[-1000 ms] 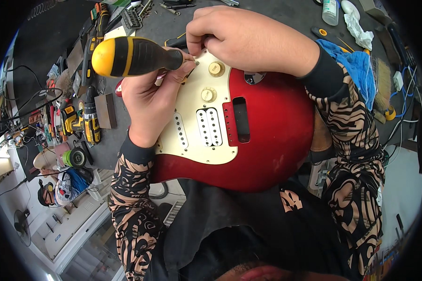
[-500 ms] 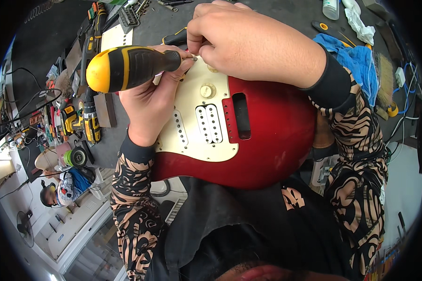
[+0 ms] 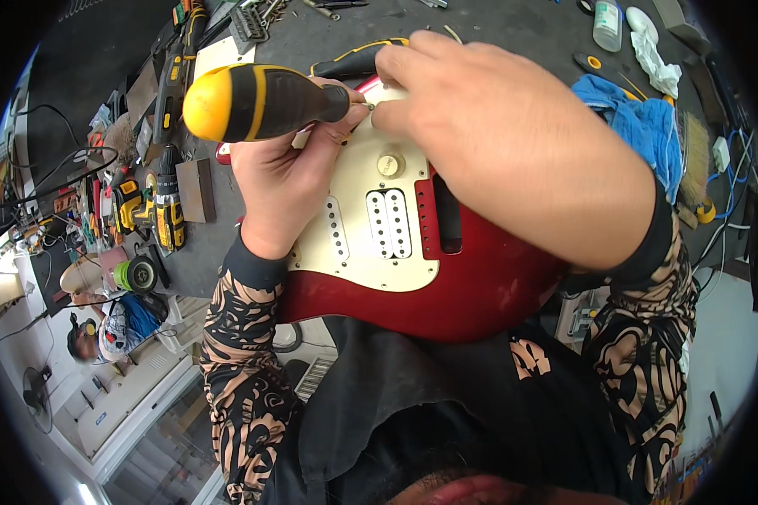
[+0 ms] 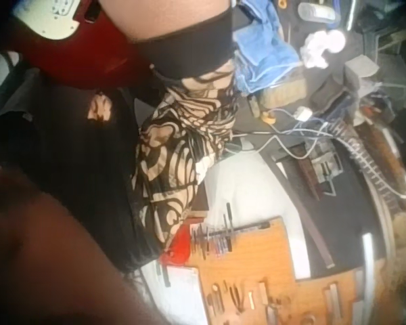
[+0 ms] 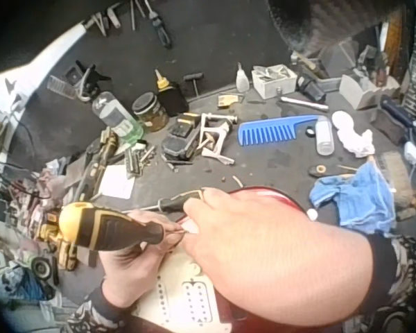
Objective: The person repairs a red electric guitar by using a screwdriver and a rotary tool to adjust the control knobs and pickguard. They also wipe the guitar's surface with a cloth and inspect the components throughout the process.
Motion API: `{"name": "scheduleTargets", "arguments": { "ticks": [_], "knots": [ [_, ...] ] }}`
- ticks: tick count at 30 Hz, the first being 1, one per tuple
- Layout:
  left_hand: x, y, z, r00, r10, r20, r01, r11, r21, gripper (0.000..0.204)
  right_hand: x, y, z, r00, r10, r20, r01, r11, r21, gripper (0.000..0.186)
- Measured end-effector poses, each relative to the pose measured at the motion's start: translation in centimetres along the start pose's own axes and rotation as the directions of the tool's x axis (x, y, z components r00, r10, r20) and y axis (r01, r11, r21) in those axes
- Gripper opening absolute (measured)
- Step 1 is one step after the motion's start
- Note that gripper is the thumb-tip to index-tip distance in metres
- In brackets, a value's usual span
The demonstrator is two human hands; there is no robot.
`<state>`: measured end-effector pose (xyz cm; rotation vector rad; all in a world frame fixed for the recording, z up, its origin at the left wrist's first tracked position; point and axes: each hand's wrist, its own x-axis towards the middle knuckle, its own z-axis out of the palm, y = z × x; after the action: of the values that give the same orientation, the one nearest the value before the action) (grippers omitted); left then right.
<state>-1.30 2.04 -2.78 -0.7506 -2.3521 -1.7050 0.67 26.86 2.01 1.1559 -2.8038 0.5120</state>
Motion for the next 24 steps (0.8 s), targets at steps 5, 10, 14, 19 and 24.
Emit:
{"name": "scheduleTargets", "arguments": {
  "ticks": [5, 10, 14, 19, 24],
  "knots": [
    [-0.4, -0.3, -0.8, 0.995, 0.03, 0.093, -0.037, 0.996, 0.079, 0.016, 0.1, -2.6, 0.1, 0.992, 0.117, 0.038, -0.114, 0.991, -0.072, 0.031],
    [-0.4, 0.0, -0.9, 0.994, 0.004, 0.111, -0.017, 0.993, 0.113, 0.017, 0.4, -3.0, 0.1, 0.992, 0.121, 0.037, -0.115, 0.983, -0.141, 0.032],
    [-0.2, 0.3, -0.7, 0.99, -0.116, 0.075, 0.118, 0.993, -0.02, 0.017, 0.6, -3.0, 0.0, 0.993, 0.115, 0.034, -0.107, 0.979, -0.175, 0.03],
    [-0.1, 0.5, -0.7, 0.991, -0.121, 0.062, 0.124, 0.992, -0.037, 0.017, 0.7, -3.0, 0.2, 0.993, 0.116, 0.032, -0.108, 0.976, -0.187, 0.029],
    [0.1, 0.3, -0.3, 0.991, -0.119, -0.064, 0.107, 0.98, -0.166, 0.018, 0.8, -3.2, -0.1, 0.994, 0.097, 0.046, -0.087, 0.978, -0.19, 0.03]
  ]
}}
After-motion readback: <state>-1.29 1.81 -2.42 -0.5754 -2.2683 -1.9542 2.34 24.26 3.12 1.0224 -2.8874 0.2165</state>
